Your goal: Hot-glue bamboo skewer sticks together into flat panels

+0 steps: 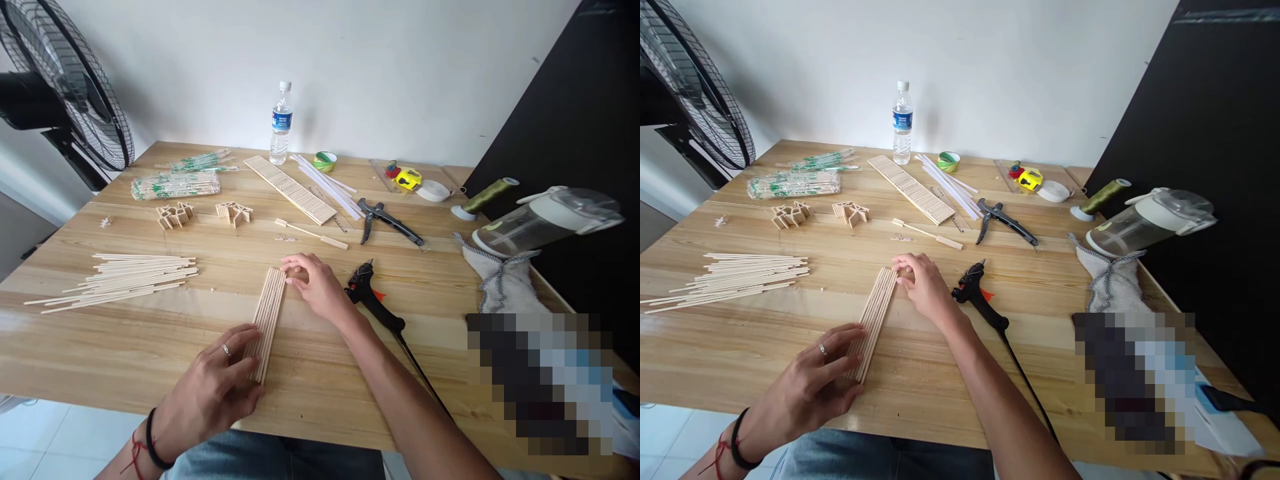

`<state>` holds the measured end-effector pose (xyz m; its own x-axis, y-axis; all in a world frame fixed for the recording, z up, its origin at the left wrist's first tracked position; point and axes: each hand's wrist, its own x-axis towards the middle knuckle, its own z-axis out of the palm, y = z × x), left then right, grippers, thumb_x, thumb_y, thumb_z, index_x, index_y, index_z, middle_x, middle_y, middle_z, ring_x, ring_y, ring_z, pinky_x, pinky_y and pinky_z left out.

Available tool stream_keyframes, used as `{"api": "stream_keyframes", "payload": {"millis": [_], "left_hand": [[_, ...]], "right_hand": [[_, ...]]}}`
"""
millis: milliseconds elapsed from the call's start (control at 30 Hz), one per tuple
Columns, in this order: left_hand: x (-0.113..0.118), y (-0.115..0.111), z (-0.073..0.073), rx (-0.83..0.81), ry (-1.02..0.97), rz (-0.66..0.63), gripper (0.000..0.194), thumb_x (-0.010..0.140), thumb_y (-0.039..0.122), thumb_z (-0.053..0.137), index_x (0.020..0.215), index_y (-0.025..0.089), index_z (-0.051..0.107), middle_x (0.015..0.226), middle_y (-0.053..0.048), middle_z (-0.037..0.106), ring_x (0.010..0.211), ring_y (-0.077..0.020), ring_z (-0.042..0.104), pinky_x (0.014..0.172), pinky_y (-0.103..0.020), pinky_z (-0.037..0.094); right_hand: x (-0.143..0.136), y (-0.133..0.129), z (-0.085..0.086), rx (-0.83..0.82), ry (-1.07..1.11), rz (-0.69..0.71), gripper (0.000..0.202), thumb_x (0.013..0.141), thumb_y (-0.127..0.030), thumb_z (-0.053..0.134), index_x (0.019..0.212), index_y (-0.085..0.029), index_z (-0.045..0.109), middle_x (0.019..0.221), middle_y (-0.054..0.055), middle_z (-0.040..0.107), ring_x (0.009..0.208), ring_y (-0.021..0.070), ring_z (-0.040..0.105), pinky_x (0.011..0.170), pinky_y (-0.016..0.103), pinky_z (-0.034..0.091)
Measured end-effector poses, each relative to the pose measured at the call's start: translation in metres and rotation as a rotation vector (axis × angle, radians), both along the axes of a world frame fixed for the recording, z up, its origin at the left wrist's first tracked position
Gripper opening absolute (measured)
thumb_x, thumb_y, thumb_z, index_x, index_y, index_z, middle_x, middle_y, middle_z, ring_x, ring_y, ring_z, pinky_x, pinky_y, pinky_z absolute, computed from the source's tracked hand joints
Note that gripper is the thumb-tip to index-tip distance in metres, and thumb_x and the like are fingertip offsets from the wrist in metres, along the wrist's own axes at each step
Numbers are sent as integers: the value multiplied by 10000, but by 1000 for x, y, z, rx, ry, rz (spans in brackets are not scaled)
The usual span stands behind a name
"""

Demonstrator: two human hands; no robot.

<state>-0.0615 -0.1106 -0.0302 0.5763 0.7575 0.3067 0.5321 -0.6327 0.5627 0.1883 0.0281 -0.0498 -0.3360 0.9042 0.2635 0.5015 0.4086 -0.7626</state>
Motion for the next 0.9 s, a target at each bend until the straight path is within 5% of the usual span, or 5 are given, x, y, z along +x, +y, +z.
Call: {"api": "stream_keyframes", "payload": {"millis": [367,900], "left_hand": [[4,-3,0,27,-9,35,132,960,85,661,1023,201,667,1429,-146,651,1422,-285,586,1113,-381,585],[0,-3,-3,3,-18,47,115,1011,140,653,1096,210,686,1437,-141,663,1412,-283,598,1092,-401,606]], "right_hand": [[-1,1,-1,-10,29,-19,439,877,57,693,1178,-260,727,1118,71,769,941,206,738,951,421,596],[-1,0,0,35,25,-13,451,844,40,787,1203,-225,726,1145,88,792,1108,259,709,1008,466,576]]}}
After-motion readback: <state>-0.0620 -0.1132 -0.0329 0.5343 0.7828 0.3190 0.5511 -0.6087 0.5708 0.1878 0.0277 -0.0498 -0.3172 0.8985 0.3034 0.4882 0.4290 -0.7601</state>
